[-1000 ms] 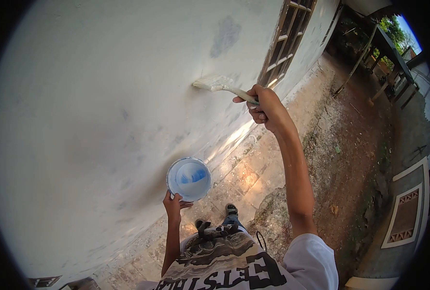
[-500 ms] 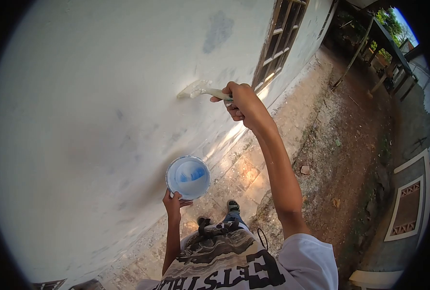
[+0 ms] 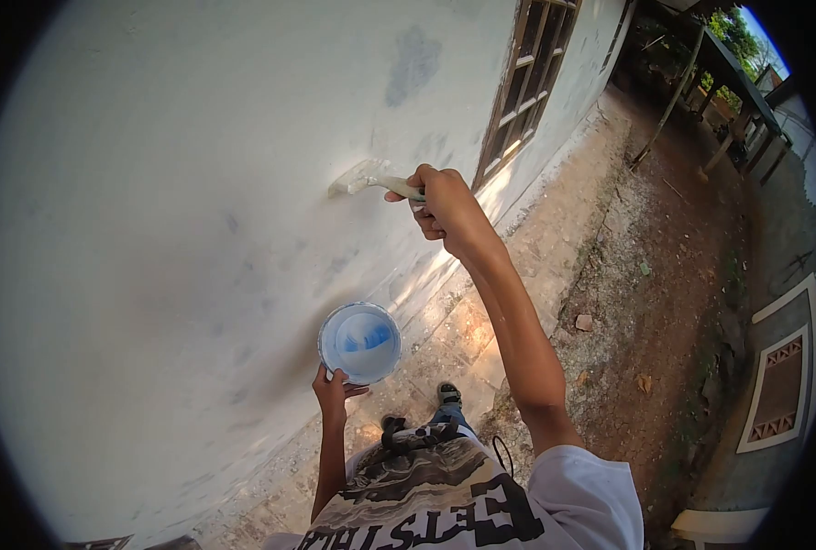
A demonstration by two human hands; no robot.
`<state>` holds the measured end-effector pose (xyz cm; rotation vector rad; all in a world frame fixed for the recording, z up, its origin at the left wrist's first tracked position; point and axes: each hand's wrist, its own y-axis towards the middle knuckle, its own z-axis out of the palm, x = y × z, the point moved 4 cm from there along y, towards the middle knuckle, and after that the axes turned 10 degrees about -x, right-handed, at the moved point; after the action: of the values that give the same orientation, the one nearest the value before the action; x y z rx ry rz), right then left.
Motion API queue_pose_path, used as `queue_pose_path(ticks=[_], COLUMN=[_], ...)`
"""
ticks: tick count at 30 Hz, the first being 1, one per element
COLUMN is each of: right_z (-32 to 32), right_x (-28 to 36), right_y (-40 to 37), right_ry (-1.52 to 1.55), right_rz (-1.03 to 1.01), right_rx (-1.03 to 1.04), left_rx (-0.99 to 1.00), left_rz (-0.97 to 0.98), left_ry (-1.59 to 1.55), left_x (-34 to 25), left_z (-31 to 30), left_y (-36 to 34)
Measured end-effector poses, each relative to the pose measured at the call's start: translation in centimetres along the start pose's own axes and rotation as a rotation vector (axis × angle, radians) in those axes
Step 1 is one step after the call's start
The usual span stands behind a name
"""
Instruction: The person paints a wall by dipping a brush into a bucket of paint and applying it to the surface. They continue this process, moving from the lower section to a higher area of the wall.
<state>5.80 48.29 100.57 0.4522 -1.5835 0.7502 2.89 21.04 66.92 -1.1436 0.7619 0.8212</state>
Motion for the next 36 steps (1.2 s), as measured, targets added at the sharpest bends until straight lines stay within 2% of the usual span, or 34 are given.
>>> queue_pose_path(ticks=[4,9,12,14,15,17,18,20,21,23,27,33,36], right_z=[-4.3,-8.3,-9.2,-9.6,-9.6,-8.1,-7.6,-6.3,-5.8,-5.4,-6.4,-9.3,-9.8], right_x=[-0.2,-7.6,-11.1,-14.1,-15.4,-16.4,-17.2,-18.9,-20.0,-22.2,-23.3,-23.1,-22.6], right_y=[-3.6,-6.8,-8.7,-8.9,-9.2,-9.0,-8.4,-7.0,-6.0,-4.0,-1.0,1.6,2.7], right_ry=[0.014,-0.096,-0.143,-0.383,-0.383,-0.617,-0.617,-0.904,-0.903,-1.113,-1.134,-1.038,-1.121], right_rz=[-0.076,-0.06,0.023,-0.039,-0.018,-0.276,-0.273,-0.377,-0.376,-0.456,-0.469,-0.604,-0.72], right_rx=[-0.055,-0.077,-0.031,0.225,0.235,0.222,0.231,0.276,0.28,0.246,0.159,0.315,0.41], left_rx=[0.018,0.008,0.029,0.054,0.04,0.085,0.078,0.067,0.065,0.072,0.075,0.063,0.087], left_rz=[-0.011,-0.027,-0.025,-0.01,-0.027,0.058,0.064,0.076,0.088,0.088,0.112,0.14,0.184], left_ry=[0.0,0.008,0.036,0.072,0.079,0.099,0.101,0.133,0.166,0.171,0.16,0.186,0.203], left_x=[-0.2,-1.3,-2.0,-3.0,-2.9,-3.3,-3.5,-3.2,-3.0,-2.4,-1.9,-0.6,0.2], left_z=[0.1,0.9,1.6,3.0,3.4,5.0,6.0,7.5,8.4,10.2,13.6,17.0,18.6], left_y=[0.0,-0.6,-1.0,-1.7,-2.0,-2.1,-2.4,-2.6,-2.8,-3.3,-4.5,-5.9,-6.0])
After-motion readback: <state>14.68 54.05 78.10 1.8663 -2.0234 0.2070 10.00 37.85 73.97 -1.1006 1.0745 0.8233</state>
